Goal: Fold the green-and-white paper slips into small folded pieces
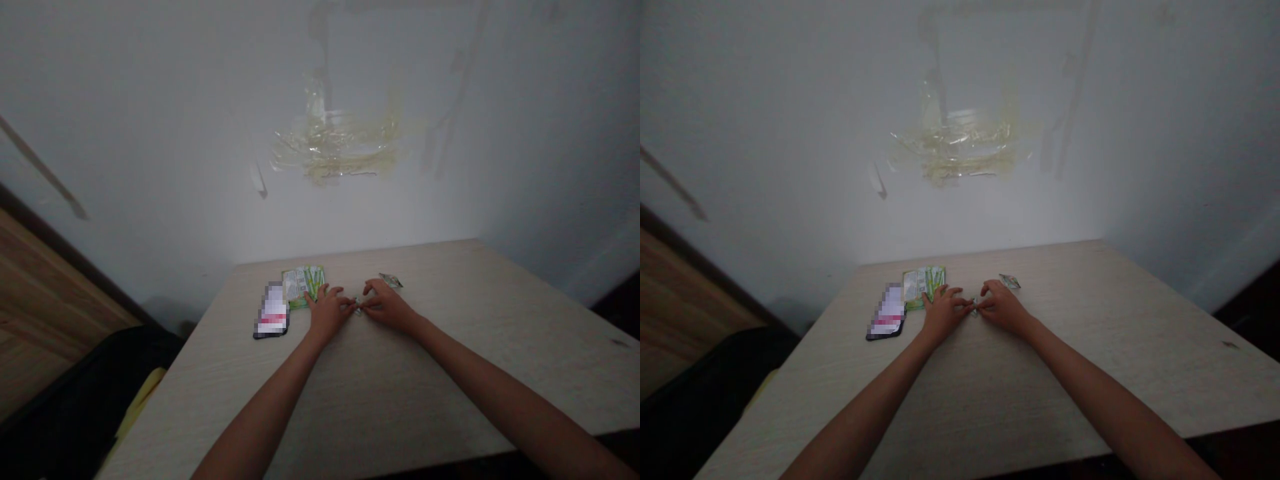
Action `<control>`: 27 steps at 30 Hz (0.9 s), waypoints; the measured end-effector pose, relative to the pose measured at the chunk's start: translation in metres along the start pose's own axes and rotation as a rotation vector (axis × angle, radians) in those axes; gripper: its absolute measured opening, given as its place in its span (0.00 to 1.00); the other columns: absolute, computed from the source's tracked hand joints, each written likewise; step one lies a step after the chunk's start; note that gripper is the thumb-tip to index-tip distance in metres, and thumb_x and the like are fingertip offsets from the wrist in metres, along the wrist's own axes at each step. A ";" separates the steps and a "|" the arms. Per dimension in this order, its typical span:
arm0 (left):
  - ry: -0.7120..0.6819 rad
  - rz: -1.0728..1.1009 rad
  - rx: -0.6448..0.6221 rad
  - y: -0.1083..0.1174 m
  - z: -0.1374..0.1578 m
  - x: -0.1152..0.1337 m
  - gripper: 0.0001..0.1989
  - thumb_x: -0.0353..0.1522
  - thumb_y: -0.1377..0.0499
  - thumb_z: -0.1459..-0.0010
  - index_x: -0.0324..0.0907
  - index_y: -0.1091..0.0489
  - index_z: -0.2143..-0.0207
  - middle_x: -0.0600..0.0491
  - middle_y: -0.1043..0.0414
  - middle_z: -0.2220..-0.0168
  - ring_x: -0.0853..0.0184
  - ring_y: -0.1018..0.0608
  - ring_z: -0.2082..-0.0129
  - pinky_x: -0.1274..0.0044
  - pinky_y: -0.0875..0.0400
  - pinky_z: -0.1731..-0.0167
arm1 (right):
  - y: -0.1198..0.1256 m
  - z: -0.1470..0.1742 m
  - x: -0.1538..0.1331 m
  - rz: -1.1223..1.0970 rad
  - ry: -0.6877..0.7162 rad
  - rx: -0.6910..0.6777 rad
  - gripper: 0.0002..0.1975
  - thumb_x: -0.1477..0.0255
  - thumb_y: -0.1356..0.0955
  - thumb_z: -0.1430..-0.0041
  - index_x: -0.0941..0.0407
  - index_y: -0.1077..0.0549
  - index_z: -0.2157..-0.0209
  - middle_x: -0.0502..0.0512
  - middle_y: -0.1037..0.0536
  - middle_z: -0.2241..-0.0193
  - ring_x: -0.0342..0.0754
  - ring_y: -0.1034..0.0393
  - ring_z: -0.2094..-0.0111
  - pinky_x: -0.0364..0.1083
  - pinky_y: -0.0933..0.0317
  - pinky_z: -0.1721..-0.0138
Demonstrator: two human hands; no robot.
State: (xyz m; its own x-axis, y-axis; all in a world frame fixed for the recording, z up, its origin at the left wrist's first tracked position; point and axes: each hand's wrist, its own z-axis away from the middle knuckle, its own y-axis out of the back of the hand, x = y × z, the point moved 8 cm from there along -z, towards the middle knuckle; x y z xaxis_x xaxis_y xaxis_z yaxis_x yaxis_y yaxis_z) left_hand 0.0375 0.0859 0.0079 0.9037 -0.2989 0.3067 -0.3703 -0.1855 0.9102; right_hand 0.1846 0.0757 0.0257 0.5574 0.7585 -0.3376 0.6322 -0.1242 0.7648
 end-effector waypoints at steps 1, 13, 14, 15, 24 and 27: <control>0.001 -0.001 0.005 0.000 0.000 0.000 0.11 0.48 0.43 0.42 0.63 0.23 0.62 0.60 0.32 0.44 0.50 0.44 0.38 0.39 0.69 0.44 | -0.001 0.000 -0.001 0.003 0.007 -0.010 0.09 0.77 0.29 0.48 0.51 0.19 0.66 0.58 0.29 0.58 0.53 0.36 0.52 0.53 0.40 0.49; 0.016 -0.036 -0.004 0.001 0.001 0.001 0.10 0.48 0.42 0.43 0.63 0.23 0.61 0.60 0.32 0.44 0.50 0.44 0.37 0.39 0.67 0.44 | -0.005 0.007 0.007 -0.117 0.010 -0.001 0.07 0.73 0.30 0.44 0.50 0.19 0.64 0.57 0.29 0.59 0.51 0.36 0.52 0.54 0.40 0.48; 0.021 -0.039 -0.004 0.001 0.002 0.002 0.10 0.48 0.42 0.43 0.63 0.23 0.61 0.59 0.32 0.44 0.50 0.44 0.37 0.39 0.67 0.44 | -0.005 0.007 0.005 -0.115 0.021 -0.003 0.08 0.74 0.30 0.44 0.50 0.19 0.64 0.57 0.29 0.59 0.51 0.36 0.51 0.54 0.41 0.48; 0.025 -0.042 -0.003 0.001 0.002 0.002 0.10 0.48 0.42 0.43 0.63 0.23 0.61 0.59 0.32 0.44 0.50 0.44 0.37 0.39 0.67 0.44 | -0.004 0.006 0.004 -0.113 0.029 -0.005 0.08 0.75 0.30 0.45 0.50 0.19 0.64 0.57 0.29 0.60 0.52 0.36 0.52 0.54 0.41 0.48; 0.028 -0.038 0.006 0.001 0.002 0.001 0.10 0.48 0.43 0.43 0.63 0.23 0.62 0.61 0.31 0.45 0.51 0.43 0.37 0.39 0.68 0.43 | -0.004 0.006 0.000 -0.135 0.005 -0.035 0.07 0.75 0.30 0.44 0.51 0.20 0.64 0.57 0.30 0.60 0.51 0.35 0.54 0.52 0.39 0.51; 0.034 -0.038 -0.004 0.001 0.002 0.001 0.11 0.48 0.43 0.43 0.63 0.23 0.61 0.60 0.32 0.44 0.51 0.44 0.37 0.41 0.69 0.43 | -0.003 0.007 0.001 -0.169 -0.010 -0.035 0.07 0.73 0.30 0.44 0.51 0.19 0.64 0.57 0.30 0.60 0.50 0.35 0.55 0.51 0.39 0.52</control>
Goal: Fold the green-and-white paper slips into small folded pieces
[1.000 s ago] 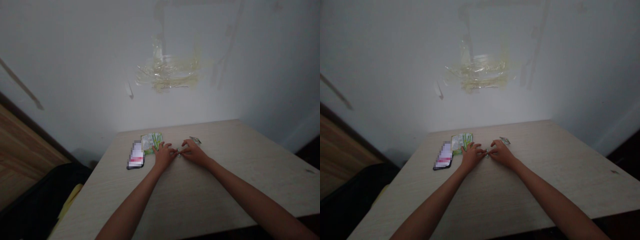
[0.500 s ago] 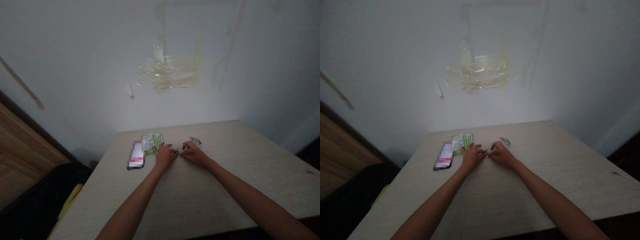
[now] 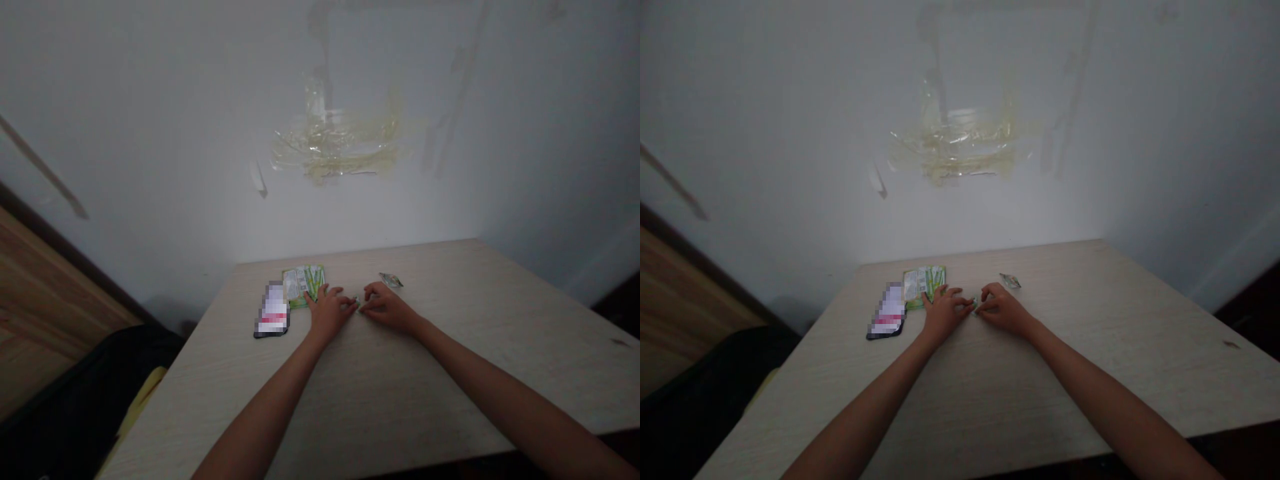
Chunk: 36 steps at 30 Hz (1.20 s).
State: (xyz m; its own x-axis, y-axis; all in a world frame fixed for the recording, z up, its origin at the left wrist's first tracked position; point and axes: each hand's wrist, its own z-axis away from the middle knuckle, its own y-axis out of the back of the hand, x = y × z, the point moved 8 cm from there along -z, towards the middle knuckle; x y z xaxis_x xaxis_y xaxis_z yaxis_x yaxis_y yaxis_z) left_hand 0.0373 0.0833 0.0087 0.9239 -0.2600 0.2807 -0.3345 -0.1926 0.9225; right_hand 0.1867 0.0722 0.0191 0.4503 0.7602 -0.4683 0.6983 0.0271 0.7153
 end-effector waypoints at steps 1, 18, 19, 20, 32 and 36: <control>0.000 -0.001 -0.003 0.000 0.000 0.000 0.11 0.48 0.43 0.43 0.63 0.23 0.61 0.60 0.32 0.44 0.51 0.44 0.37 0.41 0.69 0.42 | 0.000 0.000 -0.001 -0.004 0.003 -0.001 0.07 0.73 0.30 0.44 0.51 0.19 0.65 0.56 0.30 0.61 0.50 0.35 0.55 0.51 0.39 0.52; 0.004 0.015 0.016 0.001 0.001 0.000 0.10 0.47 0.42 0.43 0.62 0.23 0.62 0.59 0.31 0.44 0.51 0.44 0.37 0.41 0.70 0.42 | 0.000 0.000 -0.003 -0.036 0.025 -0.010 0.07 0.74 0.29 0.45 0.51 0.19 0.65 0.56 0.29 0.61 0.50 0.35 0.55 0.51 0.39 0.51; 0.000 0.017 0.020 0.000 0.001 0.000 0.10 0.47 0.42 0.43 0.62 0.23 0.62 0.59 0.31 0.44 0.51 0.44 0.37 0.41 0.70 0.42 | 0.000 0.000 -0.003 -0.042 0.028 -0.014 0.07 0.74 0.29 0.45 0.51 0.19 0.65 0.56 0.29 0.61 0.50 0.35 0.55 0.51 0.39 0.51; -0.003 0.018 0.023 0.000 0.001 0.000 0.10 0.47 0.41 0.43 0.62 0.23 0.62 0.59 0.31 0.45 0.51 0.44 0.37 0.41 0.70 0.43 | 0.000 0.000 -0.003 -0.043 0.031 -0.019 0.07 0.74 0.29 0.45 0.51 0.19 0.65 0.56 0.29 0.61 0.50 0.35 0.54 0.51 0.39 0.51; -0.008 0.015 0.017 0.001 0.001 0.000 0.10 0.47 0.43 0.42 0.62 0.23 0.62 0.59 0.31 0.45 0.51 0.44 0.37 0.40 0.69 0.43 | -0.001 0.000 -0.005 -0.023 0.016 -0.034 0.07 0.75 0.29 0.46 0.51 0.19 0.65 0.56 0.29 0.61 0.50 0.35 0.54 0.51 0.39 0.50; 0.002 0.023 0.007 0.001 0.000 0.001 0.10 0.46 0.43 0.42 0.61 0.23 0.63 0.59 0.31 0.45 0.51 0.44 0.37 0.41 0.69 0.43 | -0.003 0.000 0.009 -0.061 -0.044 -0.027 0.05 0.71 0.29 0.44 0.51 0.19 0.66 0.56 0.28 0.59 0.49 0.35 0.54 0.51 0.39 0.49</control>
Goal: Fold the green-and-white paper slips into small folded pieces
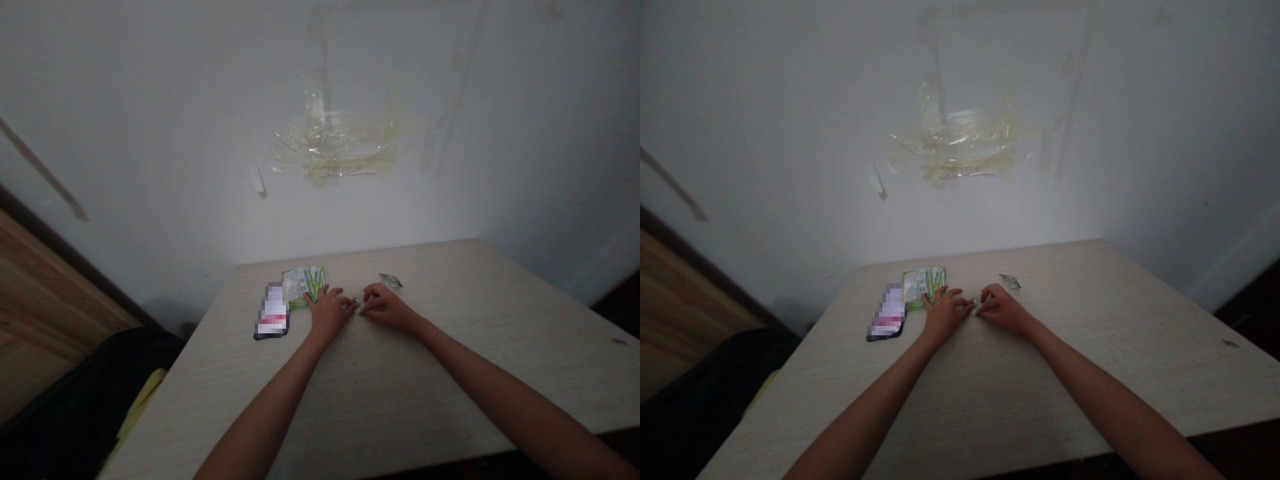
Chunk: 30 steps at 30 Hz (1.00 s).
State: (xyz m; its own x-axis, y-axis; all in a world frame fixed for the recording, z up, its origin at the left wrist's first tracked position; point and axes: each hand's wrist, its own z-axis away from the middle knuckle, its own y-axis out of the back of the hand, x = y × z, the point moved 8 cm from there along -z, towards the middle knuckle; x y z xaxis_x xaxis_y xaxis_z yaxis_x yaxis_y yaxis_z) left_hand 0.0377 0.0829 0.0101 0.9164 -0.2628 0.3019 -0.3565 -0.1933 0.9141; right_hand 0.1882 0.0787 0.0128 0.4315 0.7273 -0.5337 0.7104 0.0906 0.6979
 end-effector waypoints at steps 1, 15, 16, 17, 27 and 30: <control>0.002 0.001 -0.004 0.000 0.000 0.000 0.10 0.46 0.43 0.42 0.61 0.23 0.63 0.59 0.31 0.45 0.51 0.44 0.37 0.41 0.69 0.43 | 0.000 0.000 0.003 -0.003 -0.011 0.005 0.05 0.71 0.29 0.44 0.51 0.19 0.66 0.56 0.28 0.59 0.49 0.35 0.53 0.51 0.40 0.49; 0.014 0.002 -0.011 0.001 0.001 0.003 0.09 0.45 0.42 0.42 0.61 0.23 0.61 0.61 0.33 0.42 0.51 0.43 0.37 0.41 0.66 0.42 | 0.004 -0.004 -0.002 0.263 0.012 0.099 0.07 0.74 0.28 0.47 0.50 0.19 0.66 0.56 0.28 0.63 0.52 0.36 0.54 0.55 0.41 0.50; 0.016 0.000 -0.010 0.001 0.001 0.003 0.09 0.45 0.42 0.42 0.61 0.23 0.62 0.61 0.33 0.42 0.51 0.43 0.37 0.41 0.66 0.42 | 0.004 -0.005 -0.002 0.276 0.009 0.100 0.07 0.74 0.29 0.47 0.49 0.19 0.66 0.56 0.28 0.63 0.52 0.36 0.55 0.55 0.41 0.50; 0.019 -0.002 -0.007 0.001 0.001 0.003 0.09 0.45 0.42 0.42 0.61 0.23 0.62 0.61 0.33 0.42 0.51 0.44 0.37 0.41 0.66 0.42 | 0.004 -0.005 -0.002 0.291 0.004 0.102 0.07 0.74 0.29 0.47 0.49 0.19 0.66 0.56 0.28 0.63 0.52 0.36 0.55 0.55 0.40 0.50; 0.002 0.006 0.006 -0.002 0.000 0.001 0.09 0.46 0.42 0.43 0.61 0.23 0.63 0.62 0.33 0.43 0.51 0.44 0.37 0.40 0.69 0.43 | -0.001 -0.012 0.004 0.505 -0.079 0.111 0.07 0.70 0.29 0.44 0.48 0.19 0.65 0.57 0.30 0.64 0.53 0.37 0.57 0.55 0.40 0.53; -0.002 0.017 0.016 -0.001 0.001 0.001 0.08 0.45 0.42 0.43 0.60 0.23 0.63 0.62 0.33 0.43 0.51 0.44 0.37 0.40 0.69 0.43 | -0.002 -0.014 0.005 0.542 -0.114 0.111 0.07 0.69 0.29 0.44 0.47 0.19 0.63 0.58 0.30 0.64 0.54 0.38 0.57 0.54 0.41 0.55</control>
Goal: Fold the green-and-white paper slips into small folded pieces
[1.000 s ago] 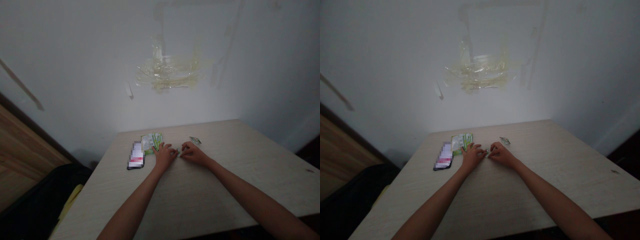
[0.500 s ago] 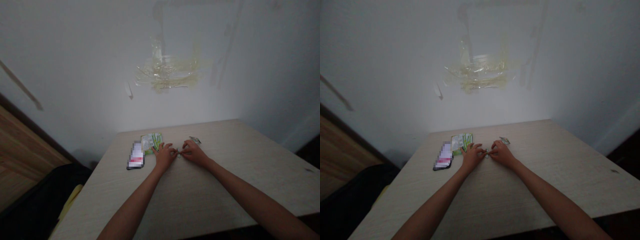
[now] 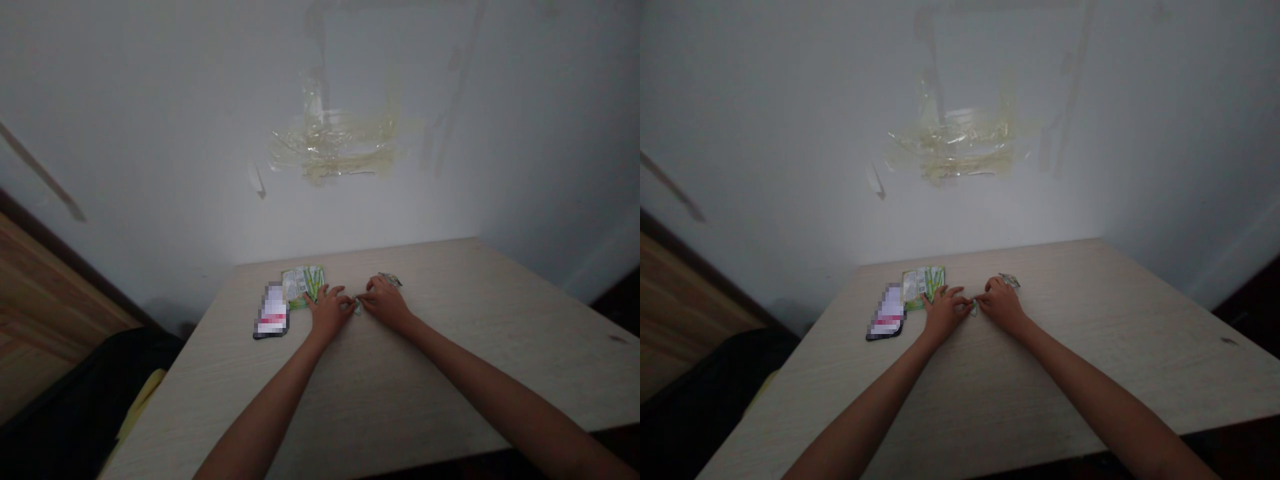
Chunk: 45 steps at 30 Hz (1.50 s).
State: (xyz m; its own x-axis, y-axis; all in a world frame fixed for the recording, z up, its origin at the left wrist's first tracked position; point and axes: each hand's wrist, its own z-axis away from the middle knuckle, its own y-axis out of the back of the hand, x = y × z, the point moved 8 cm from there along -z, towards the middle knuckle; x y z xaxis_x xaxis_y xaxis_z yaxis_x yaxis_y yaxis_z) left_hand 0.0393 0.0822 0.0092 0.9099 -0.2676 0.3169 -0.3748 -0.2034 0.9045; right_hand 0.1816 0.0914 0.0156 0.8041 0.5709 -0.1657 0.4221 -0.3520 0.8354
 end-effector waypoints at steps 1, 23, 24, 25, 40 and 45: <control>-0.002 0.003 0.003 0.000 0.000 0.000 0.08 0.45 0.42 0.42 0.60 0.23 0.63 0.62 0.33 0.43 0.51 0.44 0.37 0.40 0.70 0.43 | 0.000 0.000 0.000 0.008 -0.012 0.000 0.07 0.69 0.29 0.44 0.47 0.19 0.63 0.58 0.30 0.64 0.54 0.38 0.57 0.54 0.41 0.56; 0.006 0.016 0.024 -0.002 0.002 -0.001 0.08 0.44 0.41 0.42 0.60 0.24 0.62 0.61 0.31 0.45 0.51 0.43 0.38 0.39 0.72 0.44 | -0.004 0.009 0.009 -0.495 0.028 -0.028 0.04 0.70 0.28 0.45 0.51 0.19 0.67 0.56 0.27 0.61 0.50 0.34 0.56 0.51 0.41 0.50; 0.004 0.013 0.023 -0.002 0.002 -0.001 0.08 0.45 0.42 0.42 0.60 0.24 0.62 0.61 0.31 0.45 0.52 0.43 0.37 0.39 0.72 0.44 | -0.004 0.010 0.007 -0.489 0.036 -0.032 0.04 0.70 0.28 0.45 0.51 0.19 0.67 0.56 0.27 0.61 0.50 0.34 0.56 0.52 0.41 0.49; 0.002 0.010 0.024 -0.003 0.002 -0.002 0.08 0.45 0.42 0.42 0.60 0.24 0.62 0.61 0.31 0.45 0.52 0.43 0.37 0.39 0.71 0.44 | -0.003 0.010 0.005 -0.479 0.039 -0.033 0.04 0.70 0.28 0.45 0.51 0.19 0.67 0.56 0.28 0.61 0.50 0.34 0.56 0.52 0.41 0.49; -0.012 -0.009 0.000 -0.001 0.000 -0.001 0.09 0.45 0.42 0.42 0.61 0.23 0.62 0.61 0.32 0.43 0.51 0.43 0.37 0.40 0.67 0.43 | -0.005 0.006 0.009 -0.122 -0.052 -0.045 0.09 0.68 0.30 0.42 0.47 0.19 0.61 0.57 0.30 0.63 0.51 0.36 0.59 0.51 0.40 0.54; -0.016 -0.001 0.024 -0.002 0.000 -0.002 0.08 0.45 0.42 0.43 0.62 0.23 0.63 0.61 0.31 0.44 0.51 0.43 0.38 0.40 0.68 0.43 | -0.002 0.003 0.008 -0.052 -0.126 -0.016 0.08 0.66 0.31 0.41 0.46 0.19 0.61 0.57 0.30 0.62 0.51 0.36 0.59 0.51 0.41 0.55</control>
State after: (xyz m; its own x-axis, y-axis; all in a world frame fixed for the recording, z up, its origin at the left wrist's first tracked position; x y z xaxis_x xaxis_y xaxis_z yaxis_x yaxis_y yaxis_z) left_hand 0.0383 0.0831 0.0071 0.9073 -0.2825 0.3115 -0.3785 -0.2258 0.8976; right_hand 0.1887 0.0948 0.0113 0.8280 0.4900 -0.2727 0.4587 -0.3121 0.8320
